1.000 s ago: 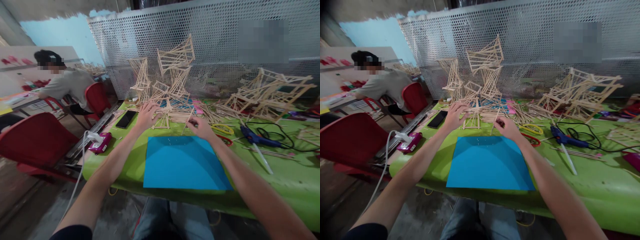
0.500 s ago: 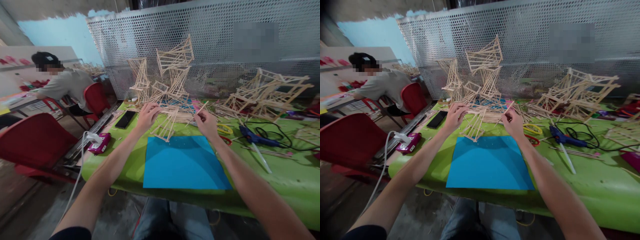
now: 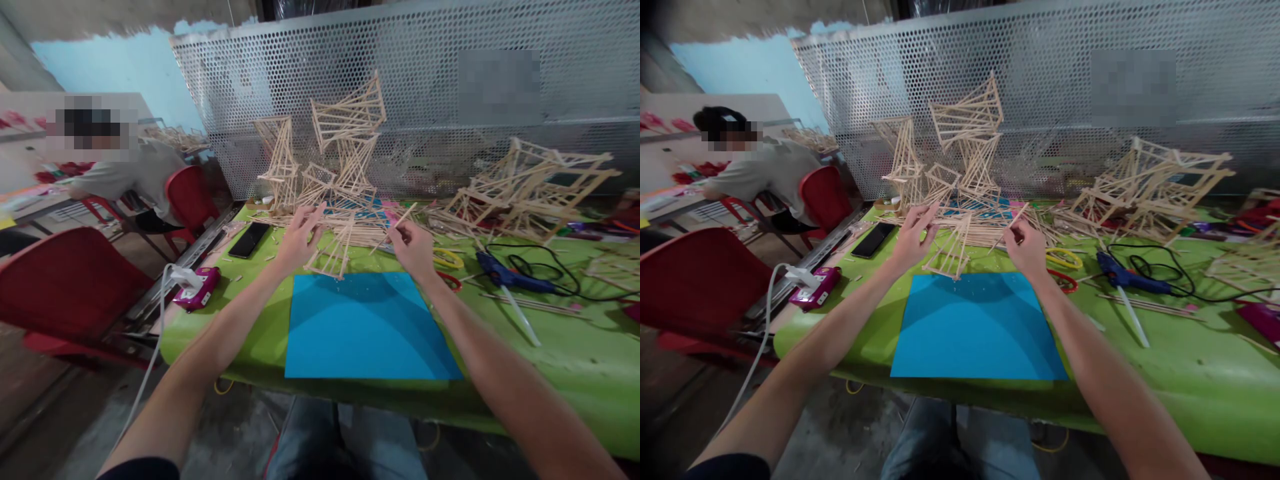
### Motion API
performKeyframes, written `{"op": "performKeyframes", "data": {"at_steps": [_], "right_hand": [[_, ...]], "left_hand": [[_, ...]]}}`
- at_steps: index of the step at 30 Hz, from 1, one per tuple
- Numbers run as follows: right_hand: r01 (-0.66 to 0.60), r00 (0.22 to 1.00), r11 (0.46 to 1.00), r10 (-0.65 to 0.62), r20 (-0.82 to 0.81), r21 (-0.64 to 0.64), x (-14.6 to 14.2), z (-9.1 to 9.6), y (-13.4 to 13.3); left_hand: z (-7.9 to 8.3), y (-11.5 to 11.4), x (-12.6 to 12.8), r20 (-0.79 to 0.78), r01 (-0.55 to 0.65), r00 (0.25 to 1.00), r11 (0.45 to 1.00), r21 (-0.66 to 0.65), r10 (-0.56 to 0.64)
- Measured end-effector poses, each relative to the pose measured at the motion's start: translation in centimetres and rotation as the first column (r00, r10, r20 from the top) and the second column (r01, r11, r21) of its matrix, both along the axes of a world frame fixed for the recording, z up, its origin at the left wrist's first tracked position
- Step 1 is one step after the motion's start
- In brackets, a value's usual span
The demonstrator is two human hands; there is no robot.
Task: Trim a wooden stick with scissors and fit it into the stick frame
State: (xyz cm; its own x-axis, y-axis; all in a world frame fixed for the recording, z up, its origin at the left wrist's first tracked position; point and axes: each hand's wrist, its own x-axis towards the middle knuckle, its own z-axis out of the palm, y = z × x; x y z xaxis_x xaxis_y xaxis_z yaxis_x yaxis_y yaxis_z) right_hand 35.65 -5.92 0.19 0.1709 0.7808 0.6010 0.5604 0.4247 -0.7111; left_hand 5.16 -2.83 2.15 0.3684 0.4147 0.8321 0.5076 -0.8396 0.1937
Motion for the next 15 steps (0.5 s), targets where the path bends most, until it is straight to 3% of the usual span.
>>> {"op": "performKeyframes", "data": {"at_steps": [9,15], "right_hand": [[-0.017,1.0,1.0,0.017,0.015,-0.004,-0.3,0.1,-0.1],[0.008,1.0,1.0,-0.008,0.017,0.012,-0.3,0.3,-0.3]], "left_hand": [[-0.4,0.4,0.0,0.074,0.055,0.996,0.998,-0.02,-0.054],[-1.2,0.7,0.5,0.013,0.101,0.995,0.994,-0.048,-0.101]]}}
